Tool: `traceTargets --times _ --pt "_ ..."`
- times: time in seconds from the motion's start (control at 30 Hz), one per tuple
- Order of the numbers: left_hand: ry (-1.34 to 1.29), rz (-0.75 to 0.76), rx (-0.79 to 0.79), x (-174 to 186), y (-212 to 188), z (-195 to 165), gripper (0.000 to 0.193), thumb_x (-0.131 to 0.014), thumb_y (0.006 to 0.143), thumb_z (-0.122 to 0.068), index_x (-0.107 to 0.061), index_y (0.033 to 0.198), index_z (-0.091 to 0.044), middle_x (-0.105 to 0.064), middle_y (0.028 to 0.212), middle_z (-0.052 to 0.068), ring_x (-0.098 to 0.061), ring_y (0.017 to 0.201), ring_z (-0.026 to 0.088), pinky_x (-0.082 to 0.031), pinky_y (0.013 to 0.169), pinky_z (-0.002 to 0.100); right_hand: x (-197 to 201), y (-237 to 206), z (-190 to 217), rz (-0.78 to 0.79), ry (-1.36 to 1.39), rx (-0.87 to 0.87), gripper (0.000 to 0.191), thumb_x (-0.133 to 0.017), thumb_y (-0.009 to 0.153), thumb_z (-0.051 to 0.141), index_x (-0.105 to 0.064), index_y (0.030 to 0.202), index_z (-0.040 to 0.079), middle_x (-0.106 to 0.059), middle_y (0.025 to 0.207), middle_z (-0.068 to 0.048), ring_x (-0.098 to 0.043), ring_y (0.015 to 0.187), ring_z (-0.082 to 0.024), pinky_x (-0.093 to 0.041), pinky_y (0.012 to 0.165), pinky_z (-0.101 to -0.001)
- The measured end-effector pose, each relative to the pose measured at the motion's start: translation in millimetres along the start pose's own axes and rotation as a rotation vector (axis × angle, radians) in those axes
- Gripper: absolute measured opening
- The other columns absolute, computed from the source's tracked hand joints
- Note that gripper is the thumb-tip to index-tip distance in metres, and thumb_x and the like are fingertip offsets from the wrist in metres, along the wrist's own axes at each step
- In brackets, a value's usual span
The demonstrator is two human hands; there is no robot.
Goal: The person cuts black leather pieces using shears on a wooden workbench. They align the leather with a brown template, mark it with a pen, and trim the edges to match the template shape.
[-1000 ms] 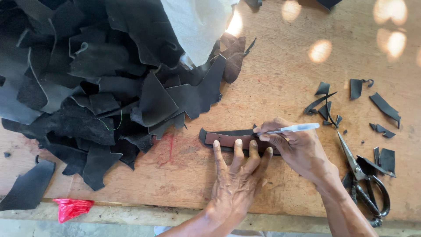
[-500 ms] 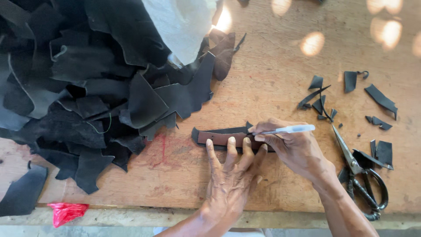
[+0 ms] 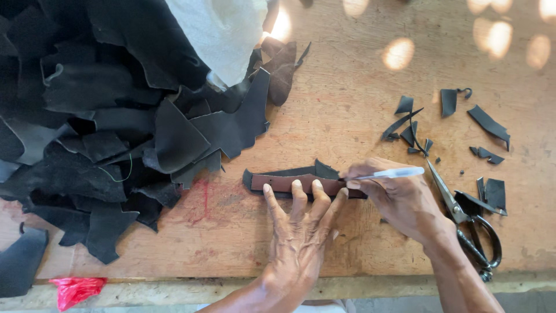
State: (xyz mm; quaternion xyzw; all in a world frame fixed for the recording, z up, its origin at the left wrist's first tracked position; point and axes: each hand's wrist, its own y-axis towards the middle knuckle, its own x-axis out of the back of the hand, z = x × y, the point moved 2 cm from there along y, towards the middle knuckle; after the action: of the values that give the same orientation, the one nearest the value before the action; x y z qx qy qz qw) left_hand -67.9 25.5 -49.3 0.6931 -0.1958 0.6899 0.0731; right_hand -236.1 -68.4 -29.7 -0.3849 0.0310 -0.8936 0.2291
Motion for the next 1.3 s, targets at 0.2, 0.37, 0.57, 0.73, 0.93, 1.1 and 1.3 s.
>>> traceTargets --times 0.2,0.37,0.57,0.73,0.93,1.1,1.3 --pt "0.045 -0.005 -0.001 8 0 3 0.076 -0.042 0.098 -0.049 -0.014 0.162 -0.021 -0.032 0.149 0.016 -0.033 0.132 0.047 -0.023 0.102 0.082 18 -4 1 -0.036 -0.093 0.105 0.017 -0.068 0.087 0.004 -0.073 0.103 0.006 -0.079 0.096 -0.007 -0.078 0.087 -0.021 -0.06 0.073 -0.0324" --pt "0.041 0.037 -0.032 9 0 1 0.076 -0.044 0.097 -0.048 -0.013 0.161 -0.02 -0.031 0.151 0.017 -0.034 0.135 0.048 -0.023 0.101 0.083 26 -5 10 -0.025 -0.139 0.144 0.013 -0.069 0.089 0.006 -0.072 0.101 0.006 -0.076 0.09 -0.01 -0.075 0.08 -0.028 -0.058 0.067 -0.0347" --pt "-0.005 0.011 -0.012 8 2 1 0.076 -0.044 0.097 -0.049 -0.013 0.161 -0.021 -0.031 0.148 0.017 -0.034 0.133 0.047 -0.021 0.102 0.083 27 -3 12 -0.028 -0.149 0.11 0.014 -0.07 0.086 0.005 -0.072 0.1 0.005 -0.076 0.088 -0.011 -0.075 0.08 -0.029 -0.057 0.067 -0.0367" --pt "0.006 0.041 -0.033 9 0 2 0.076 -0.043 0.097 -0.048 -0.011 0.16 -0.019 -0.031 0.151 0.017 -0.033 0.135 0.047 -0.021 0.101 0.083 30 0 14 -0.024 -0.135 0.179 0.011 -0.07 0.086 0.006 -0.071 0.097 0.005 -0.076 0.089 -0.01 -0.075 0.081 -0.028 -0.058 0.069 -0.0362" --pt "-0.002 0.014 -0.03 4 2 2 0.079 -0.048 0.095 -0.048 -0.015 0.161 -0.019 -0.032 0.146 0.018 -0.034 0.131 0.048 -0.023 0.101 0.084 13 13 24 0.035 -0.114 0.082 0.014 -0.071 0.086 0.007 -0.075 0.099 0.008 -0.079 0.083 -0.007 -0.079 0.076 -0.022 -0.06 0.065 -0.0343" --pt "0.046 0.026 -0.025 -5 2 0 0.084 -0.058 0.086 -0.04 -0.02 0.16 -0.024 -0.034 0.145 0.017 -0.033 0.136 0.051 -0.025 0.102 0.086 -12 26 35 -0.006 0.041 0.261 0.015 -0.068 0.09 0.002 -0.072 0.104 0.005 -0.079 0.092 -0.008 -0.08 0.084 -0.021 -0.063 0.07 -0.0317" --pt "-0.053 -0.038 0.018 -4 1 -2 0.078 -0.053 0.093 -0.048 -0.022 0.16 -0.023 -0.034 0.149 0.017 -0.034 0.134 0.048 -0.024 0.102 0.084 -4 20 27 0.042 0.075 0.181 0.018 -0.066 0.089 -0.002 -0.071 0.106 0.004 -0.079 0.093 -0.009 -0.081 0.087 -0.02 -0.064 0.071 -0.0311"
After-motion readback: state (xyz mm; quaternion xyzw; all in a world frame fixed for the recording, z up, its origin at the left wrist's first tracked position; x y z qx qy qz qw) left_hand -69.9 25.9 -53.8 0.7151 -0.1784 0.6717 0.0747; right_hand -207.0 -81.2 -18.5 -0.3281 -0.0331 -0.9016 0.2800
